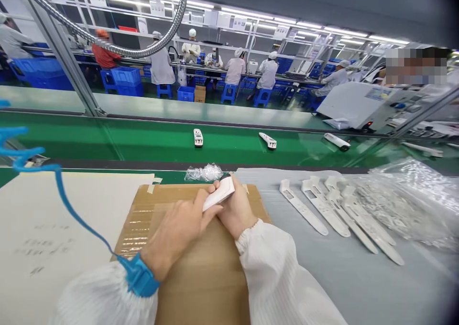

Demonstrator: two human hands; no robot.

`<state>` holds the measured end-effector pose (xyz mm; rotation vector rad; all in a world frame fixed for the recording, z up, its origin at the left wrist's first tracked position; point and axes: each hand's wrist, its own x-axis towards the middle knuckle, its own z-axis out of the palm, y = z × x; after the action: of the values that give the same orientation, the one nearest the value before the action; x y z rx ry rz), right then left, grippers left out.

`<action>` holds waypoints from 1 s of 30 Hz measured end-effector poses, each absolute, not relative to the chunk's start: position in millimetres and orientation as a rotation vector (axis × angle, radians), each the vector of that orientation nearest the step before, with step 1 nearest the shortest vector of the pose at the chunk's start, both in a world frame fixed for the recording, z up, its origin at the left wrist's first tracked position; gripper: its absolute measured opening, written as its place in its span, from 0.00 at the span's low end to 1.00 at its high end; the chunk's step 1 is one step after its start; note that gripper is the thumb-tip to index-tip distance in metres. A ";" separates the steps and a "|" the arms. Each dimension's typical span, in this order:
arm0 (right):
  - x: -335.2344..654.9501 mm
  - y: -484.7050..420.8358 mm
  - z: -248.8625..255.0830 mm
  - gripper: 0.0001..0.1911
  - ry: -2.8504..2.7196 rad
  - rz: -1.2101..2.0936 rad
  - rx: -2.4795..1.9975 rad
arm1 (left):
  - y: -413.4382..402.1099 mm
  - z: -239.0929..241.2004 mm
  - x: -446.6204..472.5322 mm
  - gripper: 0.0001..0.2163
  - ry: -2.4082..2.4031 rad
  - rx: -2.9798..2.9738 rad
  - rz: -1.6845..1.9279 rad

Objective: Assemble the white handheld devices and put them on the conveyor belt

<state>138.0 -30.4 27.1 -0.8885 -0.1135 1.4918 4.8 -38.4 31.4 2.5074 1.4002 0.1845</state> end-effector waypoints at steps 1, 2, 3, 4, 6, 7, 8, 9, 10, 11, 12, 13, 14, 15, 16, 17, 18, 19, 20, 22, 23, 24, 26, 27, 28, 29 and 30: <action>140.6 -31.3 27.3 0.27 -0.141 1.563 -0.822 | -34.9 31.1 2.0 0.23 1.428 2.523 0.173; 142.6 -32.3 27.6 0.27 -0.156 1.611 -0.754 | -31.8 30.3 -0.8 0.24 1.444 2.536 0.167; 144.0 -33.5 27.9 0.27 -0.168 1.637 -0.694 | -29.1 29.3 -3.4 0.24 1.448 2.538 0.169; 144.7 -34.8 28.2 0.26 -0.183 1.647 -0.649 | -27.2 28.3 -5.6 0.24 1.451 2.525 0.175; 144.2 -37.7 28.9 0.24 -0.257 1.671 -0.592 | -25.5 27.1 -8.7 0.25 1.499 2.453 0.216; 143.1 -39.4 29.2 0.22 -0.322 1.682 -0.576 | -25.5 26.8 -9.4 0.24 1.543 2.405 0.282; 141.5 -41.0 29.4 0.20 -0.395 1.693 -0.567 | -26.0 26.7 -9.6 0.24 1.574 2.363 0.391; 139.4 -42.6 29.3 0.19 -0.466 1.703 -0.563 | -26.9 26.7 -9.3 0.24 1.571 2.339 0.536; 136.8 -44.2 29.0 0.17 -0.526 1.706 -0.566 | -28.0 26.7 -8.5 0.24 1.532 2.330 0.696; 133.7 -45.5 28.3 0.16 -0.570 1.702 -0.580 | -29.4 26.7 -7.2 0.24 1.469 2.331 0.843; 130.2 -46.8 27.5 0.16 -0.599 1.693 -0.604 | -30.9 26.7 -5.6 0.24 1.405 2.333 0.951; 126.5 -47.8 26.6 0.15 -0.610 1.683 -0.632 | -32.4 26.7 -3.6 0.23 1.357 2.333 1.007; 122.8 -48.7 25.7 0.15 -0.605 1.669 -0.663 | -34.0 26.6 -1.5 0.21 1.334 2.331 1.025; 119.3 -49.3 25.1 0.15 -0.587 1.654 -0.694 | -35.5 26.5 0.8 0.19 1.333 2.329 1.029; 116.2 -49.8 24.6 0.15 -0.562 1.640 -0.723 | -36.8 26.2 2.9 0.18 1.336 2.330 1.044; 113.6 -50.1 24.4 0.16 -0.539 1.627 -0.744 | -37.9 25.7 4.6 0.18 1.326 2.337 1.068; 111.8 -50.0 24.2 0.16 -0.525 1.616 -0.758 | -38.6 25.0 5.8 0.18 1.301 2.340 1.098; 111.0 -49.7 24.0 0.17 -0.525 1.610 -0.766 | -38.7 24.2 6.0 0.18 1.266 2.338 1.125; 111.4 -49.0 23.5 0.19 -0.539 1.605 -0.772 | -37.9 23.4 4.8 0.18 1.234 2.327 1.121; 116.2 -46.5 21.4 0.23 -0.597 1.563 -0.804 | -31.8 23.3 -2.8 0.19 1.207 2.294 0.980; 120.5 -44.8 19.5 0.25 -0.649 1.501 -0.860 | -25.7 24.6 -9.9 0.20 1.218 2.279 0.855; 125.9 -42.9 17.2 0.26 -0.725 1.405 -0.952 | -17.0 27.2 -19.0 0.21 1.233 2.263 0.714; 137.9 -39.1 11.7 0.26 -0.916 1.128 -1.190 | 8.7 37.0 -41.8 0.19 1.264 2.196 0.455; 143.5 -37.4 8.8 0.24 -1.006 0.991 -1.295 | 25.5 44.0 -54.1 0.18 1.275 2.142 0.373; 148.3 -36.0 6.2 0.23 -1.075 0.882 -1.371 | 44.2 51.7 -65.8 0.18 1.314 2.058 0.332; 151.9 -35.0 4.0 0.22 -1.120 0.814 -1.418 | 64.4 59.7 -76.1 0.17 1.440 1.953 0.364; 154.3 -34.4 2.2 0.22 -1.145 0.787 -1.440 | 85.2 67.0 -84.4 0.17 1.559 1.873 0.420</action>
<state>154.3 -34.4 2.2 -1.4402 -1.1449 0.7874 -84.4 85.2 67.0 1.8728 1.5588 0.4199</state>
